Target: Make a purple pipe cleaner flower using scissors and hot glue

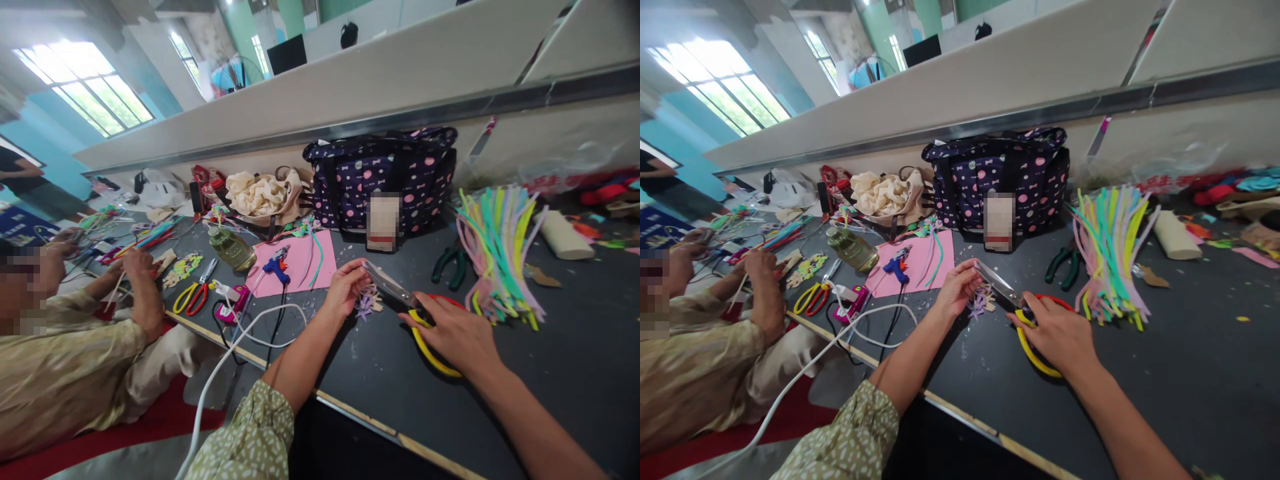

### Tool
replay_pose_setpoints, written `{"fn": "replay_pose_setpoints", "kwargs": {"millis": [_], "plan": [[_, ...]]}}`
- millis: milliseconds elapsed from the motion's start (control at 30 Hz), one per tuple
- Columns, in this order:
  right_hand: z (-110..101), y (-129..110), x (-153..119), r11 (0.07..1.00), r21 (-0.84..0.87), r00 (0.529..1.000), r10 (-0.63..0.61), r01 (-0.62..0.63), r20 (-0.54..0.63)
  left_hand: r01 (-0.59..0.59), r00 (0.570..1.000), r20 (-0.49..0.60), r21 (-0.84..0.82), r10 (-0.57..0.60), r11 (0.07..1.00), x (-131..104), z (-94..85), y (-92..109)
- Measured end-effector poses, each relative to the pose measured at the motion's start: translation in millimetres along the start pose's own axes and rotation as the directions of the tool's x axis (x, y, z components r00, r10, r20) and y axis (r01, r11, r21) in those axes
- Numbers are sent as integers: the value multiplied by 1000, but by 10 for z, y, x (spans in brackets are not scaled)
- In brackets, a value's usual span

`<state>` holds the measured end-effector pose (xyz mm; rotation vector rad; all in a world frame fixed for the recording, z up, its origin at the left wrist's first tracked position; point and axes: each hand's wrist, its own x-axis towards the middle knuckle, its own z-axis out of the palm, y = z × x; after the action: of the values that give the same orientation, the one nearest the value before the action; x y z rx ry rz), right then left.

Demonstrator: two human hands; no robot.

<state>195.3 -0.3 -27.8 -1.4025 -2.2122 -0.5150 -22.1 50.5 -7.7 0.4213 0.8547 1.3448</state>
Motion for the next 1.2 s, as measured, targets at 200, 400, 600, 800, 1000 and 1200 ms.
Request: {"fn": "replay_pose_setpoints", "kwargs": {"millis": [200, 400, 600, 800, 1000, 1200], "plan": [[-3, -28, -18, 1000, -22, 1000, -2, 2, 17, 7, 1000, -8, 18, -7, 1000, -15, 12, -4], [-10, -42, -32, 999, -33, 999, -18, 19, 34, 12, 1000, -19, -2, -12, 1000, -11, 18, -20], [-44, -75, -12, 997, -72, 999, -31, 30, -13, 22, 1000, 19, 0, -22, 1000, -8, 9, -53], [-70, -83, 1, 997, -66, 999, -47, 46, -7, -38, 999, 12, 70, 38, 997, -39, 45, -59], [-68, -75, -5, 997, -65, 999, -39, 40, 15, -106, 994, -7, 125, 108, 986, -63, 76, -44], [-67, -70, -3, 997, -70, 999, -37, 38, 12, -79, 997, -2, 46, 80, 996, -30, 39, -40]]}}
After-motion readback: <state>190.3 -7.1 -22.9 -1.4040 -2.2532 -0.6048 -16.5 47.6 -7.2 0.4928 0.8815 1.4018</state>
